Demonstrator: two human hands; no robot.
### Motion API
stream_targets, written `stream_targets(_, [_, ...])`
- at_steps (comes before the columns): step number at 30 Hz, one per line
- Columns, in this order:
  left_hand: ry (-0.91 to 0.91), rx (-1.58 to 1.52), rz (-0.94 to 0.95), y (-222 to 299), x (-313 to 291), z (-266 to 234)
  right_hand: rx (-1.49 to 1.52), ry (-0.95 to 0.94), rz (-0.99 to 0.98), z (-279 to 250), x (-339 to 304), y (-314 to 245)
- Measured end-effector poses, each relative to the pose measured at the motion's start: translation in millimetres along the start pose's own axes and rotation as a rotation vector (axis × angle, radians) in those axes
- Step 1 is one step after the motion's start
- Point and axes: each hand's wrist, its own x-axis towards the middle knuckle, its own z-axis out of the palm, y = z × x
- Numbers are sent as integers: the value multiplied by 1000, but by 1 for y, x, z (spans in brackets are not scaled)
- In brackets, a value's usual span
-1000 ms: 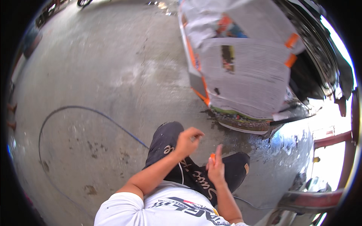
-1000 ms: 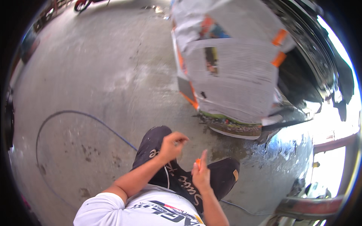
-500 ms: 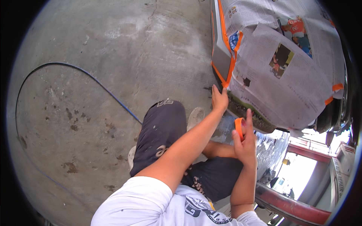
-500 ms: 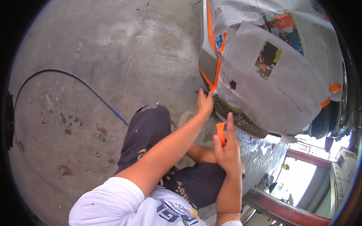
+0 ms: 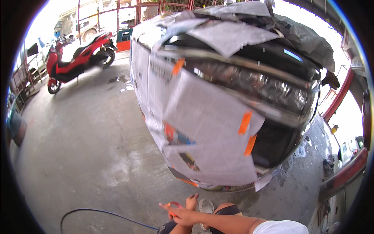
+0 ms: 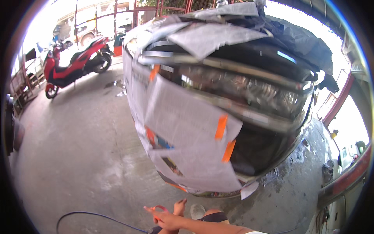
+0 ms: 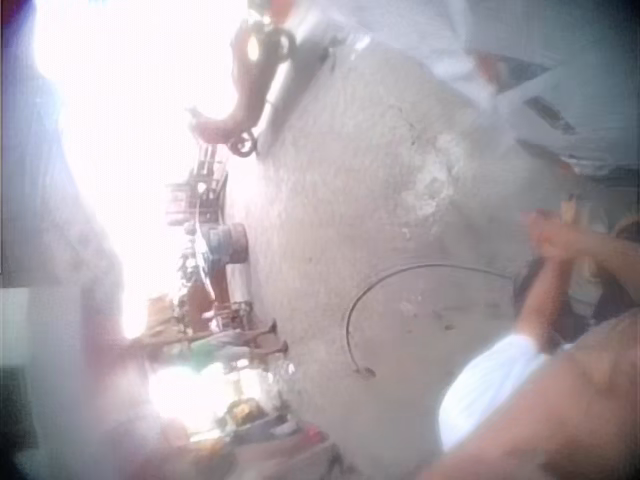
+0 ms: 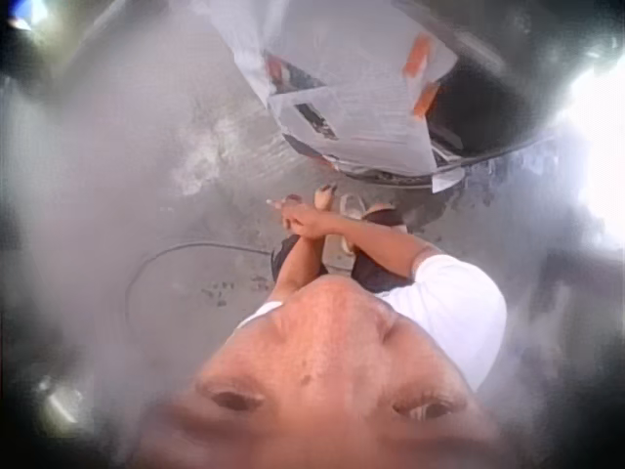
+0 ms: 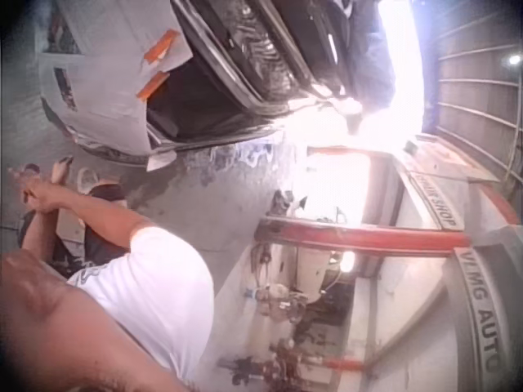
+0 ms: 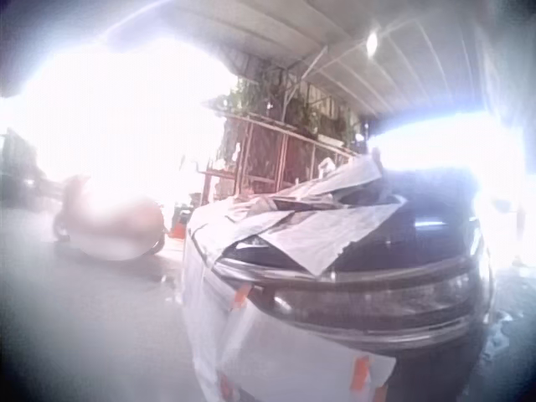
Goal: The person covers the front of a black car with newspaper sheets, securing them with orange tape. They smooth the paper over the hood and bumper, then use a knife to trim excess paper along the edges.
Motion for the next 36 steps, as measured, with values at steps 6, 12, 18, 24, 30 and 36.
stream_targets(6, [14, 570, 111, 52, -109, -93, 182, -40, 84, -3, -13, -20])
stream_targets(12, [36, 740, -49, 148, -268, -251, 84, 88, -209, -90, -111, -292])
stream_targets(18, [191, 1074, -115, 207, -443, -390, -61, 1121, 47, -405, -143, -465])
stream_targets(24, [574, 266, 194, 330, -360, -356, 500, 1814, -16, -681, -106, -403])
stream_targets(30, [413, 309, 632, 532, -303, -297, 1125, 1527, -245, -802, -61, -467])
stream_targets(36, [410, 201, 847, 635, -176, -362, 792, 1372, -781, -829, -44, -683])
